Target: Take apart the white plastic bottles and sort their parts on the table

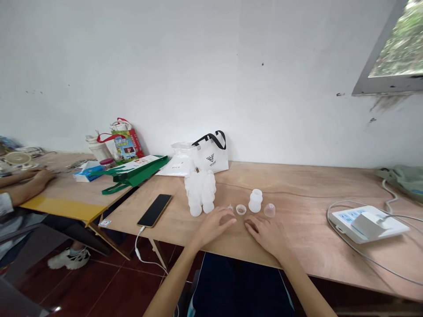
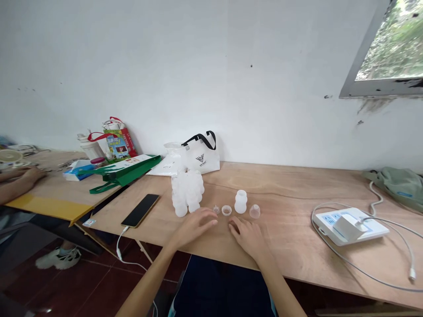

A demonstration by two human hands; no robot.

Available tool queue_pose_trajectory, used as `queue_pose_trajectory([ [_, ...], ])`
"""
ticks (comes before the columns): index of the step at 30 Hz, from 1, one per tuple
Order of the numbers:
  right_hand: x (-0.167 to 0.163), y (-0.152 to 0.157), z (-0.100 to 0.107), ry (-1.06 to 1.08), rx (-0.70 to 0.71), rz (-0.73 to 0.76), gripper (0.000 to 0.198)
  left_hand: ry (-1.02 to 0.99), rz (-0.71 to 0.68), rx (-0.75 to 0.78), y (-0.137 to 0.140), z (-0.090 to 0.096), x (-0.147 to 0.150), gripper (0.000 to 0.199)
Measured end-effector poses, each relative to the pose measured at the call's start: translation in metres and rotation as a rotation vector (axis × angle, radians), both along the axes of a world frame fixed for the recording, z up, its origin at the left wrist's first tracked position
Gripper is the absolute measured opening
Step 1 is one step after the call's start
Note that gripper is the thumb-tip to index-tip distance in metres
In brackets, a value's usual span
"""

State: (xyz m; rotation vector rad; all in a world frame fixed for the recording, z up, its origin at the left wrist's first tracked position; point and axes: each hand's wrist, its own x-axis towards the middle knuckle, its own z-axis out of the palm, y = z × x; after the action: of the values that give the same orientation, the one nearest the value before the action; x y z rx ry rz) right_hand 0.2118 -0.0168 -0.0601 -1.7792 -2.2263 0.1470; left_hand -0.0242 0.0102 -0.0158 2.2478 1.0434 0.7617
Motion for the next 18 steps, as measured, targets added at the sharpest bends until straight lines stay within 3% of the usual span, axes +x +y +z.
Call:
queue_pose_trajectory([
  [7,-0.001,0.0,0.002,-0.03,0.003,-0.011,0.033,0.249,0.103,0.18,0.015,-0.054,0.024,0.019],
  [18,0.001,0.006,-0.008,0.009,0.006,-0.004,0.04,0.274,0.119,0.269,0.018,-0.063,0.023,0.02],
])
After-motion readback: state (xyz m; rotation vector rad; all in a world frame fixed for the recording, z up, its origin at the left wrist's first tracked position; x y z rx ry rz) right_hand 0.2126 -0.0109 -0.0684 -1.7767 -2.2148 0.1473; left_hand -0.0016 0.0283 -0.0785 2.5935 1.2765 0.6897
